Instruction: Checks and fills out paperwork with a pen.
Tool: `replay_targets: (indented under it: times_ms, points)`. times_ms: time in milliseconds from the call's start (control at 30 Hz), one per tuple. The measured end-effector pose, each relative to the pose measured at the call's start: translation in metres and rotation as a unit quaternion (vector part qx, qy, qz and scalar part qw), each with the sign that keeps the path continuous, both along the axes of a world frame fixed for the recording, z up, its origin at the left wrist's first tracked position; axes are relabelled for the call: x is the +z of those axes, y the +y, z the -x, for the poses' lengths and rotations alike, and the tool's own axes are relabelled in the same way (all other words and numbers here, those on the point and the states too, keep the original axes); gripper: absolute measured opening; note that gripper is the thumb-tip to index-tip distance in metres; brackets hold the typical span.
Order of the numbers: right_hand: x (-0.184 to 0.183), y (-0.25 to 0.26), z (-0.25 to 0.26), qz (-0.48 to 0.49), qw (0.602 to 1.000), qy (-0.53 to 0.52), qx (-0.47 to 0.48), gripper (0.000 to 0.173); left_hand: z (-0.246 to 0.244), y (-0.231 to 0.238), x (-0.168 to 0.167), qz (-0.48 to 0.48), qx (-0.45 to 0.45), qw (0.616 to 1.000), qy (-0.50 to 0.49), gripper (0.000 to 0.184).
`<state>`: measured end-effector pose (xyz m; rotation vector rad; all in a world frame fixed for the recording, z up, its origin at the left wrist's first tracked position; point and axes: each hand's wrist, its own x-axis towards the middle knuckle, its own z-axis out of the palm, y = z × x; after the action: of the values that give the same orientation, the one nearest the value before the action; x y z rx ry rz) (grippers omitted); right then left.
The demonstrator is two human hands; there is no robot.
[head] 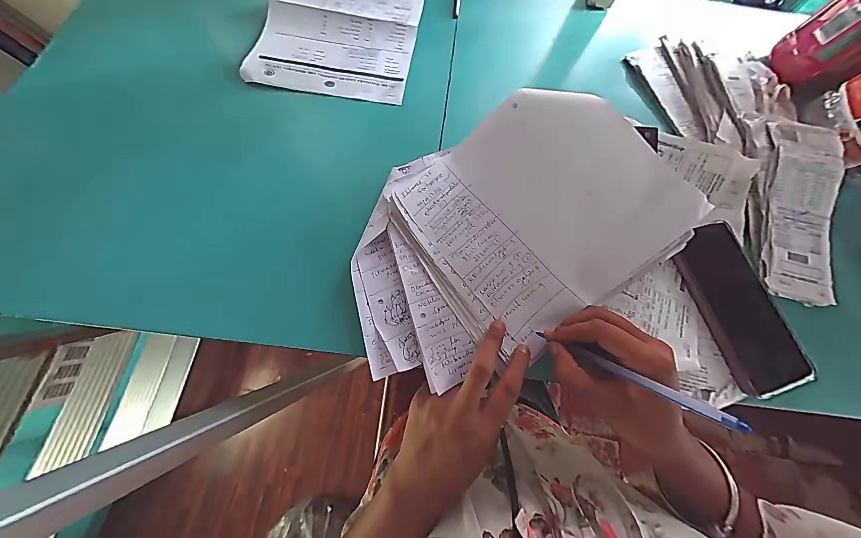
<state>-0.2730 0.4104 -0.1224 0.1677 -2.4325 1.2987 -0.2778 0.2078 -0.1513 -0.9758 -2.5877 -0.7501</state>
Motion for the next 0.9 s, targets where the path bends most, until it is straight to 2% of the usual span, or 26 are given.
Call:
replay_targets:
  times_ms: [900]
  points:
    - [-0.0011, -0.0013, 0.0008, -0.001, 1.000, 0.004, 0.001, 0.009, 0.0008, 0.0002, -0.0010, 0.007, 0.004, 1.000, 0.014, 0.036]
